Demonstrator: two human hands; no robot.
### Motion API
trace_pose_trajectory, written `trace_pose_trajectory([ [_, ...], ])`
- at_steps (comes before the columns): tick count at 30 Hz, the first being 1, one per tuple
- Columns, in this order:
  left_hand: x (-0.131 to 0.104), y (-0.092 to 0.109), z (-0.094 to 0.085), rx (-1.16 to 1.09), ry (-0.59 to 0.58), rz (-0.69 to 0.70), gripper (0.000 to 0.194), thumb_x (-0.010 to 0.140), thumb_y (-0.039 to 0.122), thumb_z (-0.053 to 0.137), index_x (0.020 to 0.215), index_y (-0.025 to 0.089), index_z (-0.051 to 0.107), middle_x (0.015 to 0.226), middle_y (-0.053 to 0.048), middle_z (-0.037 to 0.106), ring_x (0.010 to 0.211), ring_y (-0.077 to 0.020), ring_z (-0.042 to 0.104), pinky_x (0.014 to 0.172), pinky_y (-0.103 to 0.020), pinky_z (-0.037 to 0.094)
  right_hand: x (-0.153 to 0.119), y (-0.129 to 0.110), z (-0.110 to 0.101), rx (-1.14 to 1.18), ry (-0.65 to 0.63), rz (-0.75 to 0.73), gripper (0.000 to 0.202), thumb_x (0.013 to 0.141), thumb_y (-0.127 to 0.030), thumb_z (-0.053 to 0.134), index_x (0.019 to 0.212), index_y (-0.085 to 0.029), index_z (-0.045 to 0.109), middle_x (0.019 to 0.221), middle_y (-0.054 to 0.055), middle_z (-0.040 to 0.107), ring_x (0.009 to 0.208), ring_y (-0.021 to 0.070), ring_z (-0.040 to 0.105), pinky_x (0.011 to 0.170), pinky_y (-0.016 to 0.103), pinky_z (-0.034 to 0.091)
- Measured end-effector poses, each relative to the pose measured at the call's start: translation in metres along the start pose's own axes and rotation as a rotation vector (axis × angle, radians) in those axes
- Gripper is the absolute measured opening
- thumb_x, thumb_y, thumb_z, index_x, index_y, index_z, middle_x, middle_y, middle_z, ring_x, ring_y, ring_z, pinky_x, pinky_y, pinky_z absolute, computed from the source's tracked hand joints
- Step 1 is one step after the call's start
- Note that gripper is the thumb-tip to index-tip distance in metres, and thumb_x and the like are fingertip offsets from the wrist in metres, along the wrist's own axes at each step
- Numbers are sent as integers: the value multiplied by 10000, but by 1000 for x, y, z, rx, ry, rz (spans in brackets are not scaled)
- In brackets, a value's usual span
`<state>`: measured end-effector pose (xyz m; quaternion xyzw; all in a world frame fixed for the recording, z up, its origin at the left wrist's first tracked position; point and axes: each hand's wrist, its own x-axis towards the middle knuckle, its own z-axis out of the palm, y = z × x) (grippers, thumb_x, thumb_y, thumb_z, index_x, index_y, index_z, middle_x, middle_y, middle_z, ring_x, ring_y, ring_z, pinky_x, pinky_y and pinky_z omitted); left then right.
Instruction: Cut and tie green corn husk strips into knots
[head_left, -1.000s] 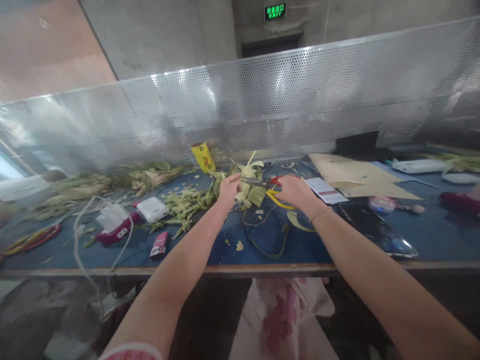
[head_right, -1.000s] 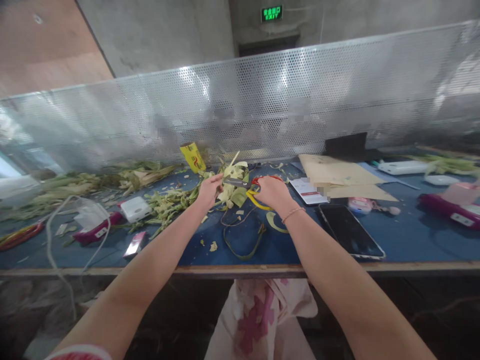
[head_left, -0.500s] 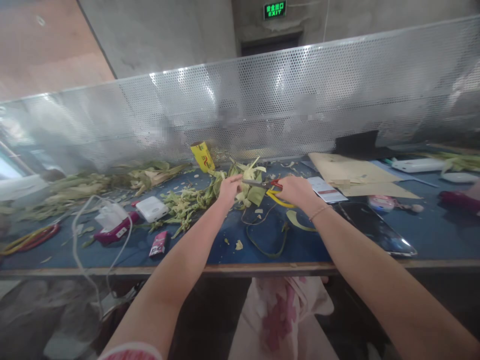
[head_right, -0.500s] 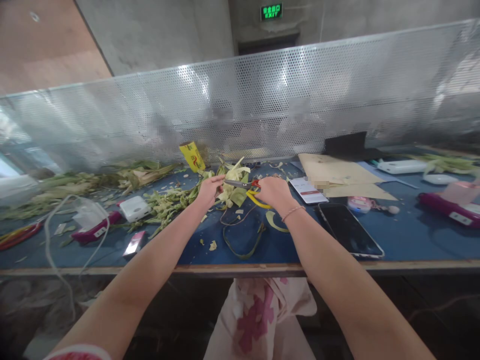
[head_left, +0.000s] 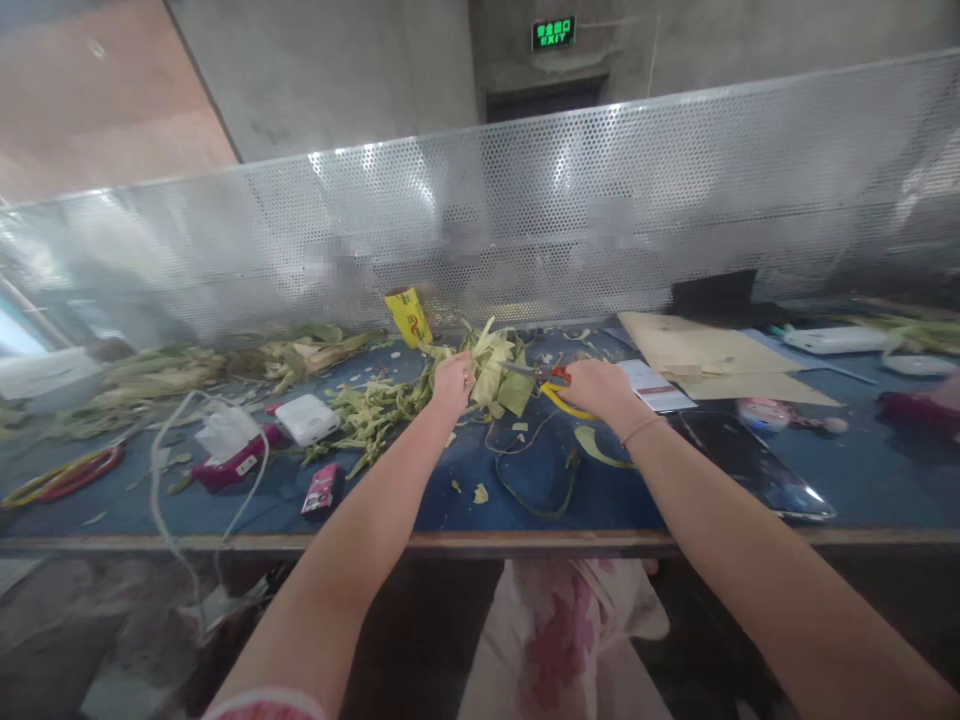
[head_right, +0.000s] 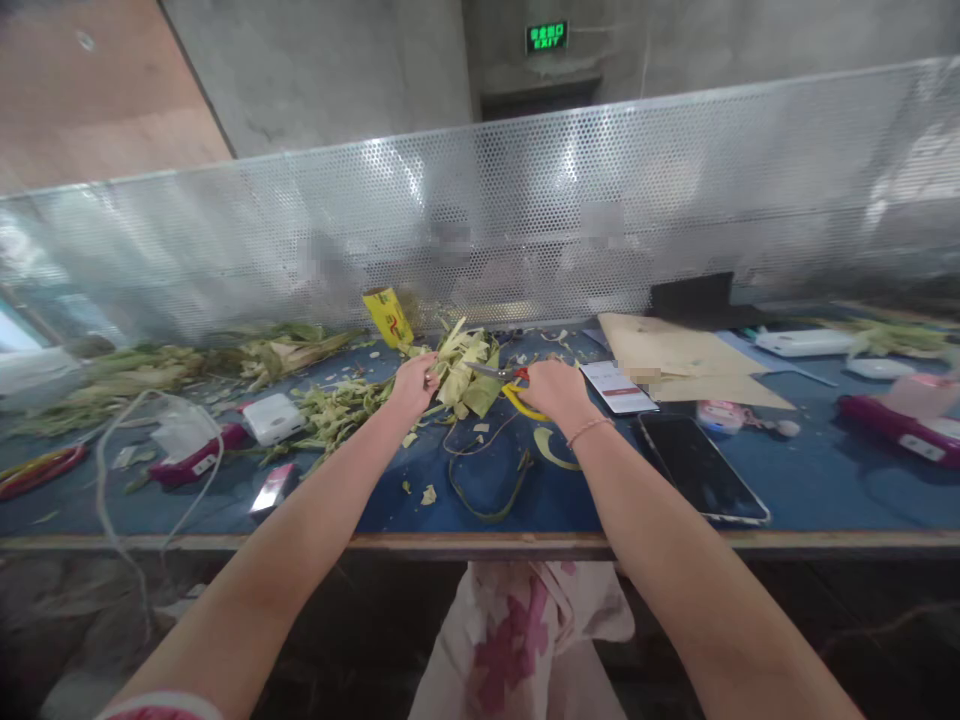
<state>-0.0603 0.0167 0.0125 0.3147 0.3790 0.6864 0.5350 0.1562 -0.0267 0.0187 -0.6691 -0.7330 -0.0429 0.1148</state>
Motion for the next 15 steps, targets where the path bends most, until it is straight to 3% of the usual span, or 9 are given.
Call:
trace_pose_trajectory([
  [3,-2,6,1,-20,0,-46,125,736,84,591,675,123,489,490,62,437,329,9,245,335,-138,161,7,10,8,102,17,84,361,803,-444,530,945,-142,666,976,170,685,918,274,648,732,316,456],
  [7,-7,7,2,29,-76,-81,83,790,183,581,760,109,556,522,59,451,312,16,225,323,-136,155,17,19,19,270,65,107,503,802,-564,511,1017,-122,617,983,179,680,931,285,642,719,302,435],
  [10,-7,2,2,100,-135,-97,104,805,215,562,787,114,583,533,52,473,326,1,308,342,-134,224,21,17,24,339,115,90,458,814,-554,517,957,-128,607,956,164,675,901,258,639,692,274,415],
  [15,-8,-5,5,207,-171,-1,130,771,245,623,751,126,575,586,8,582,436,-39,479,465,-166,396,22,3,26,431,159,52,338,830,-478,541,836,-142,577,803,108,655,719,188,606,609,245,386],
])
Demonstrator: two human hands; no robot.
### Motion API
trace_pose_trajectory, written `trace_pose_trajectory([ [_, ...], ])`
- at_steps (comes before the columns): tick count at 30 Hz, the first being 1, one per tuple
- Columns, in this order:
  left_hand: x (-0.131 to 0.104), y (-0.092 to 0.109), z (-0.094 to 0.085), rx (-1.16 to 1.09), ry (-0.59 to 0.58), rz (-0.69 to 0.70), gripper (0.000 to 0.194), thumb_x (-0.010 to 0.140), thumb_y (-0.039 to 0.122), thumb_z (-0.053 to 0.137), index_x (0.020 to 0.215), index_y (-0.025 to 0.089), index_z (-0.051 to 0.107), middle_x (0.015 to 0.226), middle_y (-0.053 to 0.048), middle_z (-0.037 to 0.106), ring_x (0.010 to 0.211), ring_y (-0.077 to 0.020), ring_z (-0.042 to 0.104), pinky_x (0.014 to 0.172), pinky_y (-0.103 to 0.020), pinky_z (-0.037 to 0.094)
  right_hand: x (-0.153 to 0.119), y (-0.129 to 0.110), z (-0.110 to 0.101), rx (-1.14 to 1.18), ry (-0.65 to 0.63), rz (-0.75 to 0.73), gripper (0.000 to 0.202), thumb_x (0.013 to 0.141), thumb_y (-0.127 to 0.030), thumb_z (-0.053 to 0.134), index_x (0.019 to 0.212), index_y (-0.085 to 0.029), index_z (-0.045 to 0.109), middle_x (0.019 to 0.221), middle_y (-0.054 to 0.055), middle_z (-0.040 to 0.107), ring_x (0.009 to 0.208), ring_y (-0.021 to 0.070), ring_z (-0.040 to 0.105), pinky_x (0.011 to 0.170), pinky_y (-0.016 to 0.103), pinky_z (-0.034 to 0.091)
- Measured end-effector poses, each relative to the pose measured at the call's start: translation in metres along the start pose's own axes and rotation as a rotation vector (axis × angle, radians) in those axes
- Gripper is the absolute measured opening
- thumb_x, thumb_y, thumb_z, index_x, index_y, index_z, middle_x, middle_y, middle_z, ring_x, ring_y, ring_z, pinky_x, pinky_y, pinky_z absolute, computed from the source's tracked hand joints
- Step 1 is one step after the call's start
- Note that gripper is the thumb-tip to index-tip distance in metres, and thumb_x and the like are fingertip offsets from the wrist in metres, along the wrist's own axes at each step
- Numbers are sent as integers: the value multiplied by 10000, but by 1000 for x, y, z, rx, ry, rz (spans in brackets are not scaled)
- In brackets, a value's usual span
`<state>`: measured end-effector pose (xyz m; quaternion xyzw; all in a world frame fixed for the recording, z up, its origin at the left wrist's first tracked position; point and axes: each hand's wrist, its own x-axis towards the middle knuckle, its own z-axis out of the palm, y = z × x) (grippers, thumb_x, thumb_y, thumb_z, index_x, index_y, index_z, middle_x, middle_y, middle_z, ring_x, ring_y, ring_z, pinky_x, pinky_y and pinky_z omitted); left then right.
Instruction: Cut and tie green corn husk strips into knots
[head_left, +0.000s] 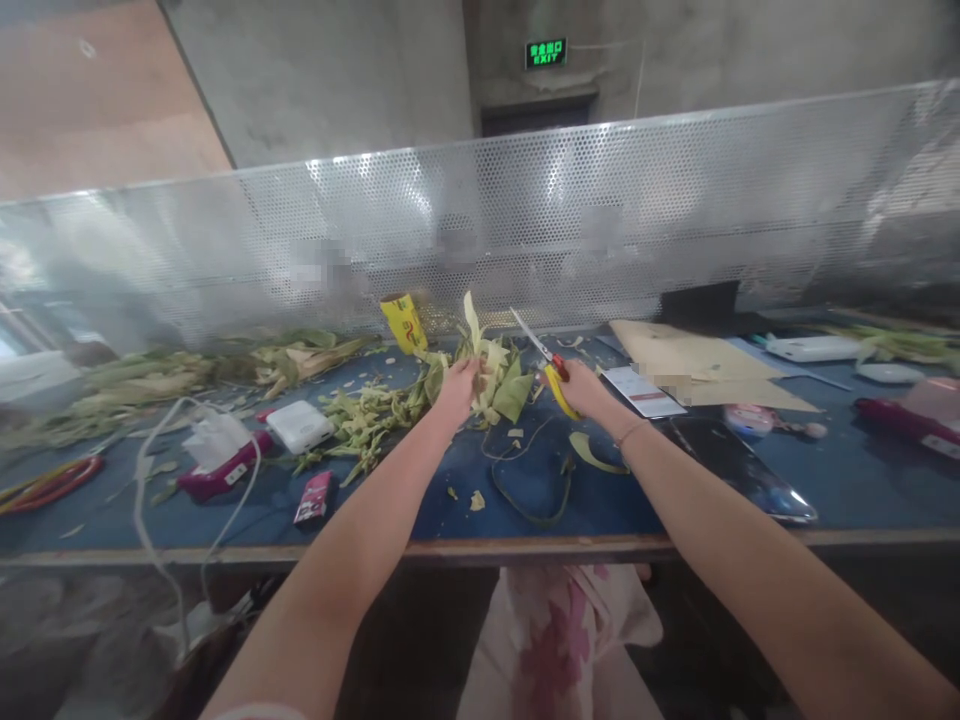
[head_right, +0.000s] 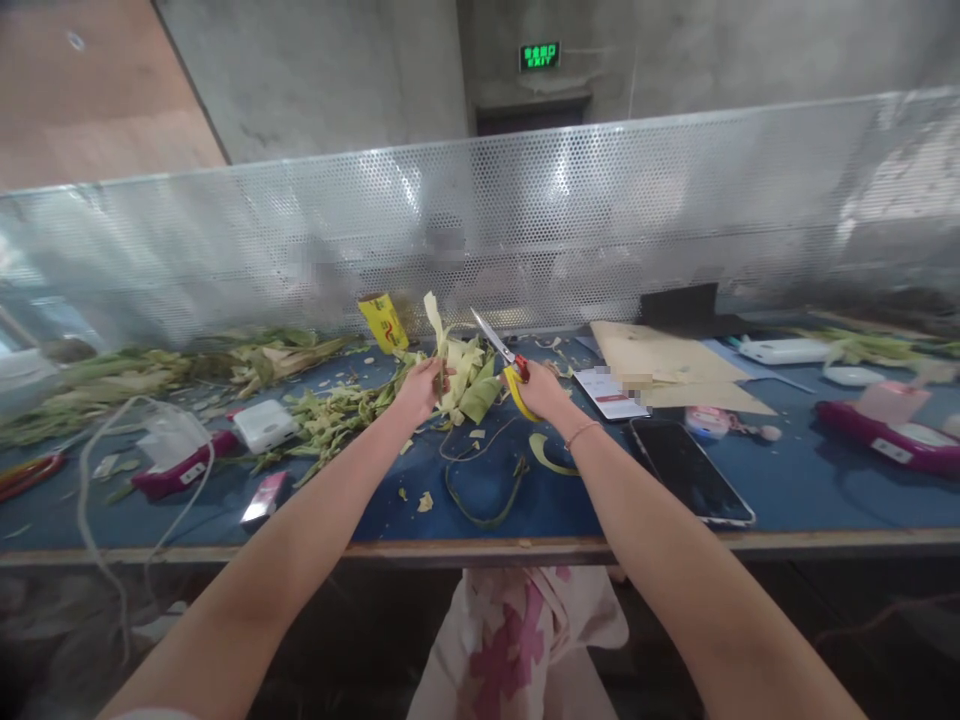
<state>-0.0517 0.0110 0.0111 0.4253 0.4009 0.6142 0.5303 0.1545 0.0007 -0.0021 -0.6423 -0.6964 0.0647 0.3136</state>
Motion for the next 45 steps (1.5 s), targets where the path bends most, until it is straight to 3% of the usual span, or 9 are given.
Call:
trace_pose_trajectory([
  [6,-9,-3,8,31,-121,-24,95,717,130,607,679,132,520,598,-11,607,518,-76,556,552,-207,460,2,1,0,84,-9,71,283,786,-421,593,864,-149,582,797,75,660,707,178,608,597,237,394],
  [12,-7,-6,9,164,-126,-20,102,745,91,509,654,131,485,539,22,527,371,-24,375,404,-171,284,4,19,0,-150,-32,39,241,762,-278,582,928,-107,618,883,150,683,805,232,649,635,263,418],
  [15,-3,-9,6,293,-134,51,88,760,139,531,674,132,513,573,19,538,385,-29,380,413,-182,289,3,22,-1,-257,-120,19,222,730,-320,626,812,-115,649,833,158,684,807,247,651,662,281,444],
  [17,1,-11,4,413,-127,116,92,764,168,548,680,132,541,586,15,544,407,-34,389,429,-188,299,3,22,-5,-245,-101,-28,183,746,-307,609,723,-130,651,798,151,684,819,246,648,710,296,457],
  [22,2,-13,4,609,-188,218,151,804,210,490,690,144,563,622,10,551,474,-60,409,492,-207,336,0,9,-12,248,115,-150,185,760,-294,580,851,-151,656,883,93,682,826,191,631,805,317,476],
  [28,-7,-14,7,806,-397,439,54,761,204,533,756,158,560,694,8,566,620,-97,490,624,-231,411,-1,-7,0,931,-43,-148,382,670,-377,667,988,-183,585,896,41,639,734,147,602,637,296,517],
  [33,-11,-19,8,752,-479,458,94,749,262,588,778,176,560,663,17,564,602,-100,515,620,-227,433,-1,-8,-2,1134,3,-94,336,617,-433,707,808,-177,602,748,7,634,703,131,589,599,248,478],
  [39,-16,-15,10,780,-484,471,13,754,182,551,763,191,545,698,8,595,610,-103,500,608,-216,385,-3,-10,-11,1294,-49,18,360,571,-465,760,694,-176,584,595,-22,603,531,92,548,515,220,453],
  [45,-19,-7,12,875,-391,599,104,725,108,544,657,184,525,593,14,485,608,-124,438,632,-237,350,-12,-15,-22,1388,-375,111,284,766,-436,635,735,-158,588,671,37,661,565,114,622,526,219,512],
])
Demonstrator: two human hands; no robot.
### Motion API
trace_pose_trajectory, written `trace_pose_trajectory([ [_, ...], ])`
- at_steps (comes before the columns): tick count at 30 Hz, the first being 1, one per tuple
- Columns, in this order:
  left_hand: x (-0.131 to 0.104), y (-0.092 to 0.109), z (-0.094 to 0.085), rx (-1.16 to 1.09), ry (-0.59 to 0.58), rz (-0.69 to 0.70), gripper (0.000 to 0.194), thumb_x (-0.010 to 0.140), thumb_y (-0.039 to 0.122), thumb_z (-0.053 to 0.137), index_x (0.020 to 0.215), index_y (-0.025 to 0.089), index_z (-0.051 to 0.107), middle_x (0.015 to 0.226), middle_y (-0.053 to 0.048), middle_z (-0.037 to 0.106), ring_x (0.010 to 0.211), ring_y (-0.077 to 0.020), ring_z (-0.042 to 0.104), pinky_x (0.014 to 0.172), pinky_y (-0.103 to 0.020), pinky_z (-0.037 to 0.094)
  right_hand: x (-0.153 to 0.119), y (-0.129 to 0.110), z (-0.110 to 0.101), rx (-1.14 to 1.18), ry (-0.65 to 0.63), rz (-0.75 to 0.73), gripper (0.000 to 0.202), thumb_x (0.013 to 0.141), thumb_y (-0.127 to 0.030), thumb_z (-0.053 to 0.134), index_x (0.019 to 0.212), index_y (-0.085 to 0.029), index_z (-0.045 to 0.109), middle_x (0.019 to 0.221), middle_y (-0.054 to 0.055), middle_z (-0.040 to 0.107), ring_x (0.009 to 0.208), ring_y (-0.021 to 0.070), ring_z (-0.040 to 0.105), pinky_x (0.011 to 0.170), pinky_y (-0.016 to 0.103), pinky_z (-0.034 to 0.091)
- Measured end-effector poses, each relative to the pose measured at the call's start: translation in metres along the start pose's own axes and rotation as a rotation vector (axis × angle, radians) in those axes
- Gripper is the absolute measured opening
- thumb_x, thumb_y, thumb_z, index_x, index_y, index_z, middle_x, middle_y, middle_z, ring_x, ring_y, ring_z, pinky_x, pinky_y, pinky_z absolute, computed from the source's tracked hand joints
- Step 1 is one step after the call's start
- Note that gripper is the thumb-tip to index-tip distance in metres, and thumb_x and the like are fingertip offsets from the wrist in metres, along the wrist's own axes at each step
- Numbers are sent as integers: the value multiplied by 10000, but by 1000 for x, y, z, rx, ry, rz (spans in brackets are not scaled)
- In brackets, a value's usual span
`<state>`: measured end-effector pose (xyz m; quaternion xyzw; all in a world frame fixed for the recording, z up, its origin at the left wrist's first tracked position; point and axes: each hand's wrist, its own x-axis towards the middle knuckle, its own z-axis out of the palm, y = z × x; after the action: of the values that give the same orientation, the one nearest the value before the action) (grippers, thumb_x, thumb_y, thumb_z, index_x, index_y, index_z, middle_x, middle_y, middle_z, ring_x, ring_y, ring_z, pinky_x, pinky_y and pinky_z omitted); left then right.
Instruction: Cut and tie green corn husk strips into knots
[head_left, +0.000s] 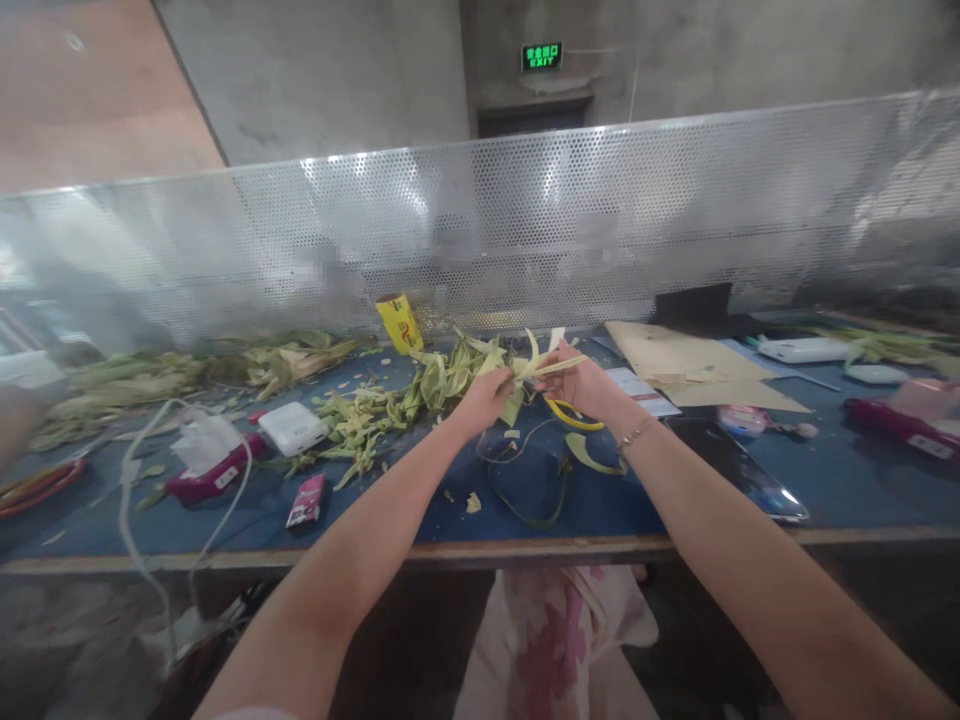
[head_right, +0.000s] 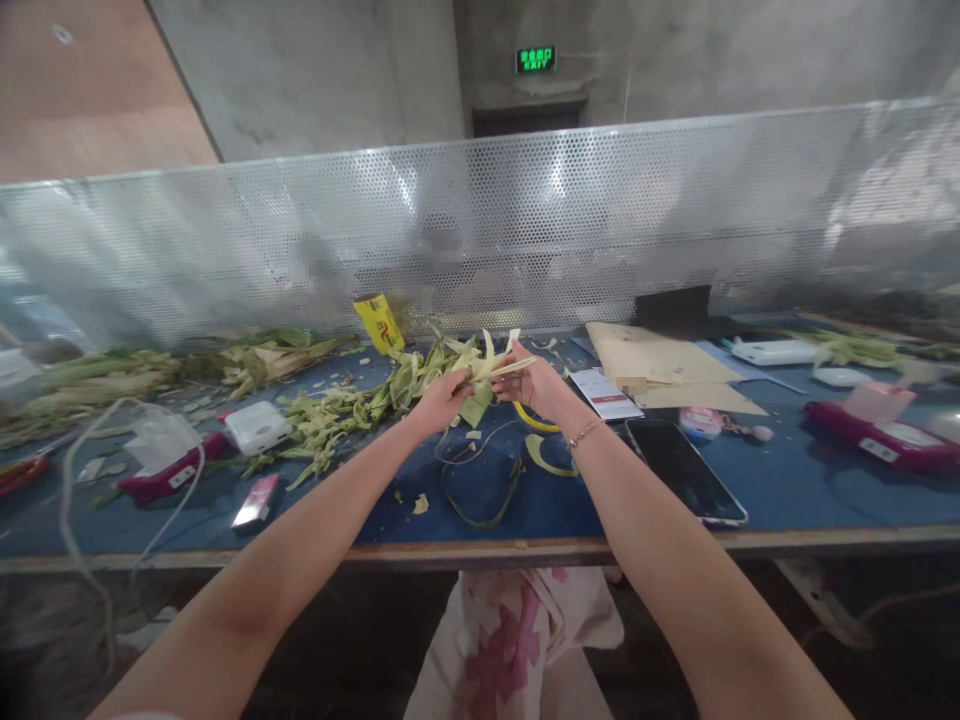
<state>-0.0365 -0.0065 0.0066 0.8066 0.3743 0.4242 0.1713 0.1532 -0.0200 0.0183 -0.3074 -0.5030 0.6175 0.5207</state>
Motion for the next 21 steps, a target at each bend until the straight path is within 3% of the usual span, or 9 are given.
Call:
trace_pose_trajectory([
  [4,1,-4,0,21,30,8,55,709,146,587,711,187,551,688,-16,525,669,-152,471,705,-267,375,-6,1,1,-66,-171,64,156,748,-213,672,868,-163,585,810,45,701,645,112,666,632,228,554],
  [9,0,-5,-1,147,54,34,110,672,160,614,747,194,540,800,-71,562,826,-223,515,826,-332,380,-9,5,0,-31,-324,99,217,786,-326,644,914,-162,583,827,47,696,700,134,686,697,266,574],
  [14,-4,5,-7,398,-2,116,179,665,218,634,814,181,541,878,-104,571,944,-274,504,899,-386,341,-10,4,2,-160,-281,107,366,629,-190,776,936,-191,577,730,-7,673,607,91,648,594,188,546],
  [18,-8,13,-10,407,-71,148,256,672,311,662,871,177,572,961,-113,588,1006,-292,483,938,-406,308,-8,5,3,-292,-274,39,217,684,-285,740,810,-171,605,704,4,655,575,73,601,565,187,515],
  [21,-10,16,-10,341,-91,160,347,710,399,648,968,171,601,1037,-127,585,1055,-297,464,976,-411,278,-6,7,3,-389,-293,-47,222,725,-359,697,752,-163,596,643,-12,619,558,72,568,583,209,499],
])
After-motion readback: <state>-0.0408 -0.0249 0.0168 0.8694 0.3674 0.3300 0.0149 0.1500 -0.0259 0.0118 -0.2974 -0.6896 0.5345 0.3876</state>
